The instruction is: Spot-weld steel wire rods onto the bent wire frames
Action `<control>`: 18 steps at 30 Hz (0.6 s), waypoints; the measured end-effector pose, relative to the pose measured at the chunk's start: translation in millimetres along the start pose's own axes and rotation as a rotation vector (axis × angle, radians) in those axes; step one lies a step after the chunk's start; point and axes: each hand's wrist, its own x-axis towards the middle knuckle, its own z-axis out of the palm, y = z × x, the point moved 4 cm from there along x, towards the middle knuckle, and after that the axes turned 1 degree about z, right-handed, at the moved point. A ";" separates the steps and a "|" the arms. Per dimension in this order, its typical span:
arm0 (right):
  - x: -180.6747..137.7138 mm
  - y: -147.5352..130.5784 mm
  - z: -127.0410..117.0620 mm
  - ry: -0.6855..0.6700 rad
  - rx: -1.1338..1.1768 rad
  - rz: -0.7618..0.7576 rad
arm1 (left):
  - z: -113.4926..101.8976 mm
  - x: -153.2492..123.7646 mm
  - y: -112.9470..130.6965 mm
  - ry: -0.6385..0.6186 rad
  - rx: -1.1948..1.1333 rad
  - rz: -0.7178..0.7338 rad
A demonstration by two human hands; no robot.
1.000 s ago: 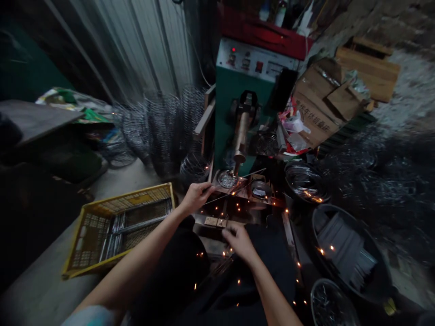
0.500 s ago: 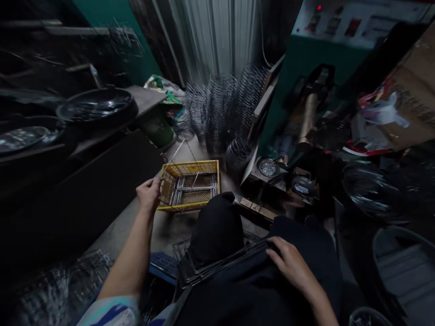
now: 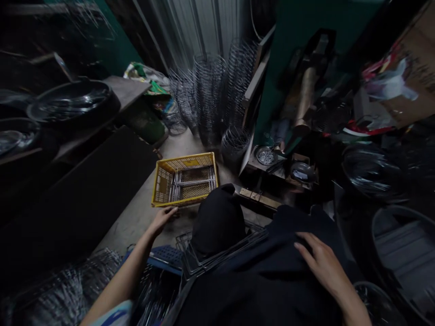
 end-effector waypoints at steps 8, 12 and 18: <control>7.9 14.9 -48.6 0.307 -0.071 -0.001 | 68.8 -136.5 25.1 -0.579 0.333 0.447; -20.7 67.2 -71.3 0.464 -0.124 0.146 | 77.5 -150.4 39.7 -0.589 0.394 0.520; -93.5 225.6 -53.7 0.351 -0.346 0.719 | 59.2 -113.5 90.3 -0.437 0.288 0.470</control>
